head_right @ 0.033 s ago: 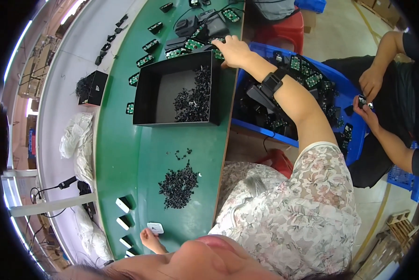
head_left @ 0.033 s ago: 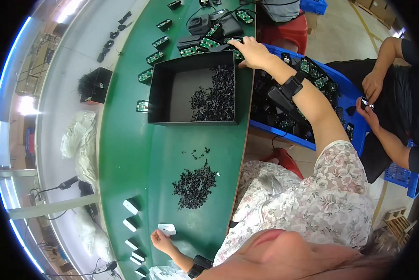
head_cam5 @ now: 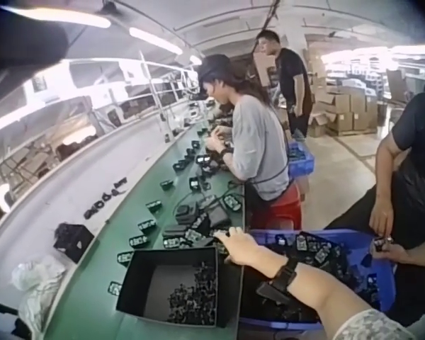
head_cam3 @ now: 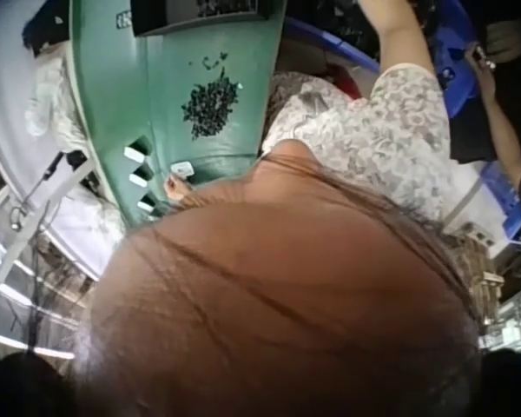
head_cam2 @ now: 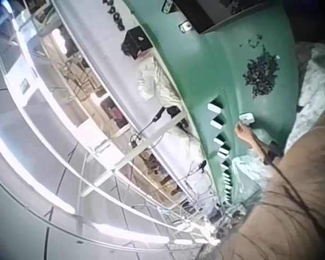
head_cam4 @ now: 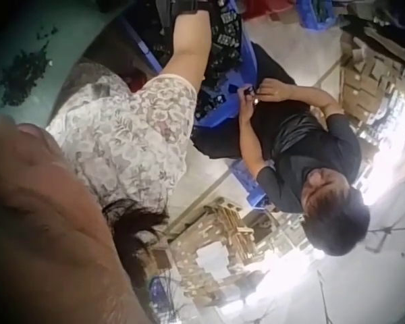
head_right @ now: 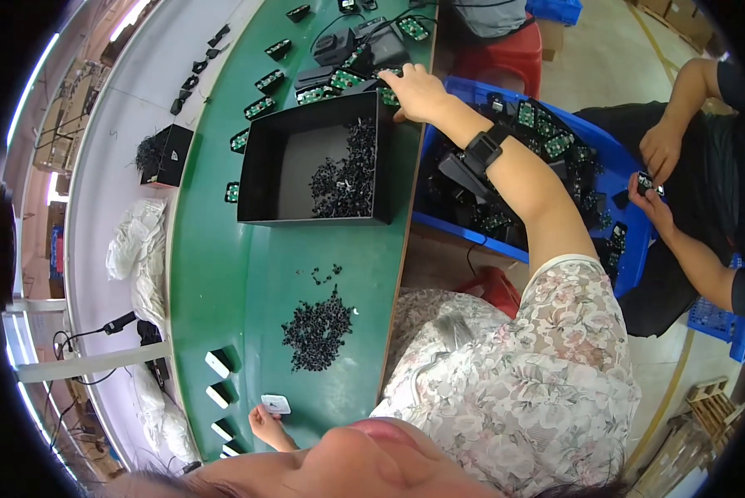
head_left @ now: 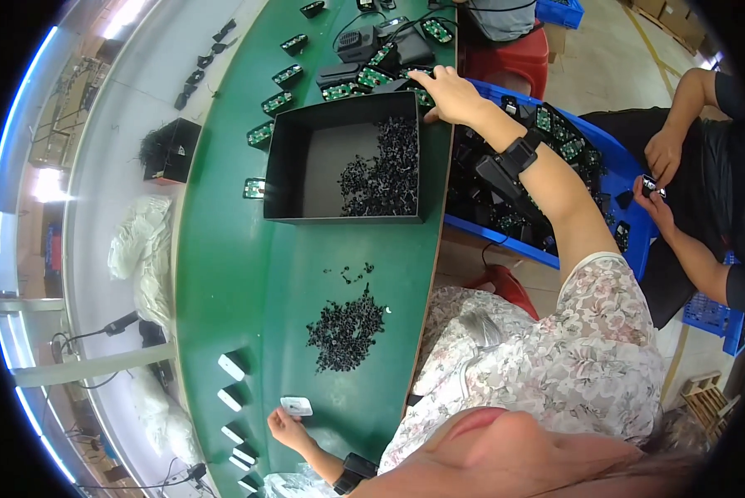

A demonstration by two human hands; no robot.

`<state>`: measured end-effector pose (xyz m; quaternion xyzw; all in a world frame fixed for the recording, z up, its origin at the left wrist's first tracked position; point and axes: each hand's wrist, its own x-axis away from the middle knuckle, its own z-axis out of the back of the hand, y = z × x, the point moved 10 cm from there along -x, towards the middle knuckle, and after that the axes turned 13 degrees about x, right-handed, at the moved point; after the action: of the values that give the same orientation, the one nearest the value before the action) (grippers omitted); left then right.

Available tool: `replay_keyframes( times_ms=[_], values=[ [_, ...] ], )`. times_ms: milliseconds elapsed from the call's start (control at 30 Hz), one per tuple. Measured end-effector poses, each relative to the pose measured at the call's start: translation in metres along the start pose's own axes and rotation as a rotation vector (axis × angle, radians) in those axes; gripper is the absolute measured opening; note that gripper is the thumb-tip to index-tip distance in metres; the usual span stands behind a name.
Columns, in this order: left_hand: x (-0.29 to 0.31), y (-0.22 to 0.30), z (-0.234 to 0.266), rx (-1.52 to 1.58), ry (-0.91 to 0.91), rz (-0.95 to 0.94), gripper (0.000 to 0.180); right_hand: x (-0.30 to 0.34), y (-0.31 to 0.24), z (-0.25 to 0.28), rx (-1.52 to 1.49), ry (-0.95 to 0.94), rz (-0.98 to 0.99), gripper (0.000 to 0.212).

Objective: The person picks up a white plastic piece, inserts a small black component into it, and then presses a black plastic cover onto the assembly. They place the completed unit onto the green workbench and repeat the process.

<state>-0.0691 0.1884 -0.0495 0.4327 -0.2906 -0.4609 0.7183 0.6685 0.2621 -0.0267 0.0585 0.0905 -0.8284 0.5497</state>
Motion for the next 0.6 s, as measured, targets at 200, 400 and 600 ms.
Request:
replay_keyframes(
  times_ms=[200, 400, 600],
  values=[
    [0.039, 0.051, -0.024, -0.669, 0.163, -0.229, 0.051, 0.009, 0.001, 0.013, -0.151, 0.138, 0.029, 0.080],
    [0.059, 0.070, -0.048, -0.747, 0.177, -0.385, 0.068, 0.055, 0.047, 0.058, -0.585, 0.383, -0.147, 0.040],
    [0.055, 0.033, -0.012, -0.545, 0.128, -0.325, 0.075, 0.093, -0.055, 0.120, -1.262, 0.289, 0.184, 0.038]
  ],
)
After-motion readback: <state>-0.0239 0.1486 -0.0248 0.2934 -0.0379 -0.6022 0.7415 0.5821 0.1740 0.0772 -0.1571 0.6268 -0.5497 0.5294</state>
